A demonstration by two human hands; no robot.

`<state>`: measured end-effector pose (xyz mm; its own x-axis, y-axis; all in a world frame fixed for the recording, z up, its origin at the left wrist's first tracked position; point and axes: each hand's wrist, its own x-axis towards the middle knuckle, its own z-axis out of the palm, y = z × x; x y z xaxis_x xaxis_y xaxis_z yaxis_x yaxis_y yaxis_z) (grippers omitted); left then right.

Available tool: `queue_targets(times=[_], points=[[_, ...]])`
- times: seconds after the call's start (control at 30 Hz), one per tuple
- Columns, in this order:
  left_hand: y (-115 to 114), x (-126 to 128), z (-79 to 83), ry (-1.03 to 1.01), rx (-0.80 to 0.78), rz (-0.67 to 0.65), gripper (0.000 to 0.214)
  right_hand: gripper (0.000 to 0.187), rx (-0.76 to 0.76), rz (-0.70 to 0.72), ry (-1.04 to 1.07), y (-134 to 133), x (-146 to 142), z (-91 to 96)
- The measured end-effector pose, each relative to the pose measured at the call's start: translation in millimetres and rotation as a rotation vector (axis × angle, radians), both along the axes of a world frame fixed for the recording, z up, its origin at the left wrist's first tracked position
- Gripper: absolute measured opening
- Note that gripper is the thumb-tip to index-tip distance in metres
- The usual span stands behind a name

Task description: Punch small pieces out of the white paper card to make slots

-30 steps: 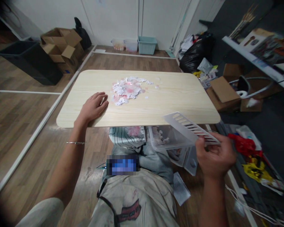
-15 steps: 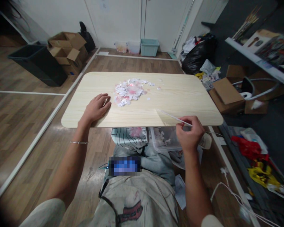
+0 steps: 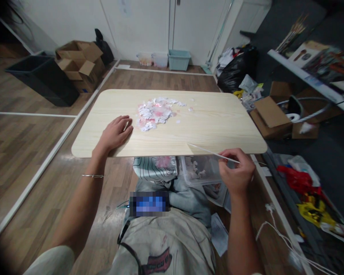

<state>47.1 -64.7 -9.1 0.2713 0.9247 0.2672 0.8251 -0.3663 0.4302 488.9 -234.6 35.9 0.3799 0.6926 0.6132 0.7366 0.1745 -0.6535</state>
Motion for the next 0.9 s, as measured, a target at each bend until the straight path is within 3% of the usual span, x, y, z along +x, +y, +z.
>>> queue_targets(times=[0.17,0.3,0.37,0.47,0.6,0.67,0.77,0.9], points=[[3,0,-0.2,-0.003,0.006,0.002,0.045,0.007,-0.054,0.022,0.014,-1,-3,7.8],[-5,6,11.6,-0.067,0.012,-0.038,0.042,0.009,-0.023,0.051,-0.046,-5,-2,16.2],[-29,10,18.6,-0.149,0.011,-0.058,0.044,0.011,-0.004,0.051,-0.078,-10,-1,19.6],[-92,15,17.3,-0.183,-0.049,-0.046,0.053,0.012,0.019,0.029,-0.073,-17,4,21.8],[-185,13,-16.0,0.043,-0.479,-0.312,0.061,0.009,0.062,-0.020,-0.001,-21,9,18.7],[-218,12,-39.0,0.107,-0.676,-0.298,0.078,0.009,0.088,-0.050,0.031,-19,11,15.7],[-251,15,-71.4,0.265,-0.862,-0.304,0.122,0.007,0.104,-0.112,0.076,-15,11,11.1],[-271,35,-108.0,0.485,-0.893,-0.293,0.128,0.011,0.080,-0.207,0.120,-11,11,5.9]])
